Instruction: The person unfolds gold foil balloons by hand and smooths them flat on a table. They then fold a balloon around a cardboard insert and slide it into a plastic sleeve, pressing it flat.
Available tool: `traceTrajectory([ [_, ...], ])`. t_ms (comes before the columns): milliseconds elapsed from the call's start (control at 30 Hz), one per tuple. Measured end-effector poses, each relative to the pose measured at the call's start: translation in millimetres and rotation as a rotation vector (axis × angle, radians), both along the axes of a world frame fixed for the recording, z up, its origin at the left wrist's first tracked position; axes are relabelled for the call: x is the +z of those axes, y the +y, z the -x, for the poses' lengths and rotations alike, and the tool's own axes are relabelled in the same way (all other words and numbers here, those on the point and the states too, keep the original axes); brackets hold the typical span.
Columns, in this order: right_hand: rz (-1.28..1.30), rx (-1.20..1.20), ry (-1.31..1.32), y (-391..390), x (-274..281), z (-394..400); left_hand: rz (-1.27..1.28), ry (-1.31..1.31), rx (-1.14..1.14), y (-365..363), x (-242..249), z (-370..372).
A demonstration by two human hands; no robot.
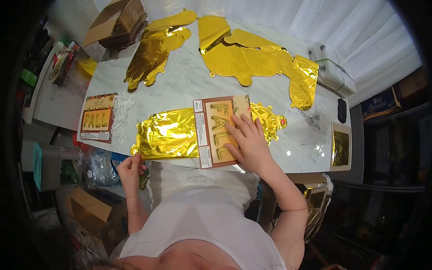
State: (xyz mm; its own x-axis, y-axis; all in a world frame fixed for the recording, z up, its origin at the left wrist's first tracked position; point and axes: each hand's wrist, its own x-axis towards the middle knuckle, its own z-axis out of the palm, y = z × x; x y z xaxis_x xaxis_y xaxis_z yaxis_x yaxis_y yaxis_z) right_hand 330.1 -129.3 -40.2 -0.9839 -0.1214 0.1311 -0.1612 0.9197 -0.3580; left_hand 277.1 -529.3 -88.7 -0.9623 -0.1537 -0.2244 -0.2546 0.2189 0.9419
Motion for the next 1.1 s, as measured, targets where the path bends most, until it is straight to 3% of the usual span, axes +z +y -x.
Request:
traceTrajectory([
  [167, 0.002, 0.006, 0.004, 0, 1, -2, 0.005, -0.011, -0.041, 3, -4, -5],
  [367, 0.014, 0.000, 0.000, -1, 1, -2, -0.169, -0.138, -0.133, 14, -2, -18],
  [433, 0.021, -0.003, -0.001, 0, 1, -1, 0.401, 0.267, -0.239, 10, -3, -30],
  [467, 0.023, -0.001, -0.002, 0, 2, -1, 0.523, 0.439, -0.330, 13, 17, -33],
  [500, 0.026, 0.001, -0.005, 0, 2, -2, 0.524, 0.437, -0.330, 23, 38, -32],
  [567, 0.028, 0.006, -0.001, 0, 2, -2, 0.442, 0.749, -0.532, 59, 69, -16],
  [733, 0.031, -0.001, 0.015, -3, 3, -2, 0.617, 0.772, -0.718, 97, 42, 8],
  [1100, 0.037, 0.032, 0.054, -14, -2, 2, 0.604, 0.790, -0.661, 101, 27, 6],
])
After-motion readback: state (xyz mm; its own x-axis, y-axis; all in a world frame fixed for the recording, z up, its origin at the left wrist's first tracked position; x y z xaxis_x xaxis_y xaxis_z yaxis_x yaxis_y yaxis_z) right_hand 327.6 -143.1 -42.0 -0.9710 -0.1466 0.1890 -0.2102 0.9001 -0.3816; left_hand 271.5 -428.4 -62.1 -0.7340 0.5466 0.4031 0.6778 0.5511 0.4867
